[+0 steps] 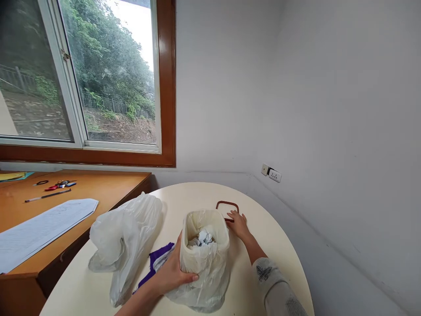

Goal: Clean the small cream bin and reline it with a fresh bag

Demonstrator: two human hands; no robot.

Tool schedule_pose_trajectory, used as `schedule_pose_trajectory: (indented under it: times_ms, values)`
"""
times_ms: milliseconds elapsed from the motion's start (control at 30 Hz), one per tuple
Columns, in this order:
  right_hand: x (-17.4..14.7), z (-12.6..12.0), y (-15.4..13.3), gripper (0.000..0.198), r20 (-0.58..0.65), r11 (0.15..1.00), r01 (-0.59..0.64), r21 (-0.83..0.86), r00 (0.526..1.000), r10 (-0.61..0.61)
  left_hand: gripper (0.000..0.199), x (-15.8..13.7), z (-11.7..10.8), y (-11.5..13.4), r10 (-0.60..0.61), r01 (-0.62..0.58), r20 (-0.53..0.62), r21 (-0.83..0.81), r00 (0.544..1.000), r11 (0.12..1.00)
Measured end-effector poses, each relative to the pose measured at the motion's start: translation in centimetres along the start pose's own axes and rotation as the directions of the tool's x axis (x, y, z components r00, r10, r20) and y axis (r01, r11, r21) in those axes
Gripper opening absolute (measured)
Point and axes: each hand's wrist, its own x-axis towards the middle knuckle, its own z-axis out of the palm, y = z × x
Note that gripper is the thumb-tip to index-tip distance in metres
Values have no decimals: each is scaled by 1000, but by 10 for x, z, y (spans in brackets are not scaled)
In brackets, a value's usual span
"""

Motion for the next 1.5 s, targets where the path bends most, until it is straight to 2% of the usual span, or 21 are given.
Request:
schedule_pose_trajectory:
  times_ms: [100, 200, 267, 367, 467, 567, 667, 800, 1000, 1133, 1267, 1400, 1500]
  values:
    - [-7, -5, -1, 31, -24, 1000, 18, 4, 1000, -18, 129, -2, -10, 6, 39, -42, 54, 72, 998, 997]
    - [-24, -15, -7, 27, 43, 997, 64, 40, 997, -66, 123, -6, -29, 16, -8, -4, 109, 108, 994, 994]
    - [-40, -22, -12, 25, 112, 995, 72, 65, 991, -79, 101, -7, -44, 22, -80, 70, 85, 112, 993, 991]
    - [-64, -26, -17, 21, 202, 994, 50, 100, 977, -69, 60, -5, -59, 26, -214, 220, -52, 167, 975, 961]
    - [-83, -24, -23, 16, 261, 989, 20, 145, 964, -58, 49, -3, -62, 22, -294, 325, -137, 398, 946, 858]
    - [-94, -17, -30, 13, 290, 979, -18, 204, 956, -43, 36, -5, -55, 16, -323, 318, -113, 642, 940, 698]
    - [-97, -13, -36, 12, 298, 958, -76, 275, 955, -10, 22, -9, -46, 12, -308, 293, -107, 690, 946, 662]
    - [-90, -16, -41, 11, 289, 898, -171, 406, 956, 52, 6, -3, -45, 16, -273, 294, -133, 635, 953, 715]
    - [-73, -43, -53, 18, 284, 702, -313, 639, 945, 162, 20, 21, -61, 43, -239, 304, -210, 378, 948, 875]
    - [-70, -73, -69, 20, 228, 577, -274, 769, 962, 152, 28, 31, -69, 73, -241, 276, -247, 119, 939, 954]
    - [-70, -98, -82, 23, 160, 495, -192, 848, 981, 107, 34, 33, -78, 96, -251, 234, -285, -92, 925, 968]
    - [-72, -121, -88, 19, 117, 381, -121, 917, 993, 34, 37, 29, -90, 110, -250, 196, -293, -203, 923, 959]
    - [-79, -137, -90, 17, 144, 377, -139, 916, 989, 13, 36, 21, -102, 119, -255, 192, -246, -253, 935, 948]
